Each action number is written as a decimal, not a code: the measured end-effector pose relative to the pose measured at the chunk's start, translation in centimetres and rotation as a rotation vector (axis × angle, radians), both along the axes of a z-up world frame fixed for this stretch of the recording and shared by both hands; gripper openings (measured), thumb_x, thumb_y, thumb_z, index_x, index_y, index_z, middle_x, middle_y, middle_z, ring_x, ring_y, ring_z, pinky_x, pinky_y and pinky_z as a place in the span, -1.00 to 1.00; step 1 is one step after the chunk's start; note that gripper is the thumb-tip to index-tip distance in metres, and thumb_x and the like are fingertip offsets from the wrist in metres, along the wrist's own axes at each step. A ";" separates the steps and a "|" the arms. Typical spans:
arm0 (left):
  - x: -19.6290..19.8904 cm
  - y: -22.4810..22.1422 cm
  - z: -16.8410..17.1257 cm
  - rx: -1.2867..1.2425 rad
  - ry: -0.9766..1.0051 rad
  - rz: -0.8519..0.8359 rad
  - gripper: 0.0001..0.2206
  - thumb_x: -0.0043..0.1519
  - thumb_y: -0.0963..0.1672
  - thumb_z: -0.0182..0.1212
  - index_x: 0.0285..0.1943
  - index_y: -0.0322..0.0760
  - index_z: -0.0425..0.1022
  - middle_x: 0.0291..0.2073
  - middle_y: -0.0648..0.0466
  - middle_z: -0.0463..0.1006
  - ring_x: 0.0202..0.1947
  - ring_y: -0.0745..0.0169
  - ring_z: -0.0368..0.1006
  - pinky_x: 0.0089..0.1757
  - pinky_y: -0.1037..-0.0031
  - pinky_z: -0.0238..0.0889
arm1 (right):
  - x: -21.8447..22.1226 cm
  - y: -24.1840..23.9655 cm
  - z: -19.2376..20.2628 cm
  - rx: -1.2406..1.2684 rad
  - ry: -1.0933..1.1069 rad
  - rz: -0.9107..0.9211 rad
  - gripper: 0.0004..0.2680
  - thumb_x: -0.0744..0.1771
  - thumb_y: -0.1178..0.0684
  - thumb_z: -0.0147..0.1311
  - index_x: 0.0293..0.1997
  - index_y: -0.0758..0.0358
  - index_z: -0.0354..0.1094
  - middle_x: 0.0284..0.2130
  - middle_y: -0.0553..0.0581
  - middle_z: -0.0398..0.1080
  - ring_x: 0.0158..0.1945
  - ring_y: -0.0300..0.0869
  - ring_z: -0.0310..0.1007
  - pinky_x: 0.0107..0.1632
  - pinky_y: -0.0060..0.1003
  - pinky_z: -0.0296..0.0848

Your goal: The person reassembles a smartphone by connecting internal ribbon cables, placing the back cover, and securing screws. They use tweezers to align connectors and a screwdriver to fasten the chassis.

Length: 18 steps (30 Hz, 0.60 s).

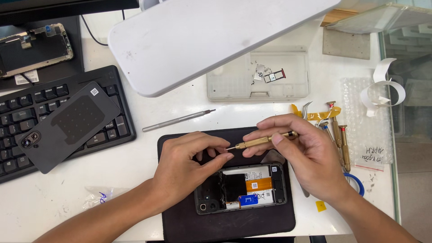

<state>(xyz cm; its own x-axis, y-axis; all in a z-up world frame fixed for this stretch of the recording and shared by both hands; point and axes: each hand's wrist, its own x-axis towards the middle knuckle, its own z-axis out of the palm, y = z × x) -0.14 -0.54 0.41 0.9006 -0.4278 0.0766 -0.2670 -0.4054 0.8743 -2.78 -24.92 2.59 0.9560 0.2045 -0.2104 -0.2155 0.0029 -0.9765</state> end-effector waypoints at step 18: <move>-0.3 0.8 -1.1 0.127 -0.469 -0.239 -0.89 0.10 -0.17 0.45 -0.28 -0.33 0.67 -0.42 0.07 0.62 -0.43 0.25 0.48 -0.40 0.44 0.38 | 0.8 -3.1 2.5 -0.260 -0.425 -0.202 -0.86 0.46 0.27 -0.18 0.09 0.52 0.25 -0.13 0.41 0.54 -0.07 0.07 0.68 0.03 -0.13 0.73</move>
<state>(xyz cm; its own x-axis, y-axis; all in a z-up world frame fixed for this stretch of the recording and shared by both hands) -0.41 0.31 -0.65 0.6582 -0.6489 0.3818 -0.7149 -0.3797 0.5871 -1.94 -27.99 5.10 0.9828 0.0008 0.1849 0.1792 -0.2504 -0.9514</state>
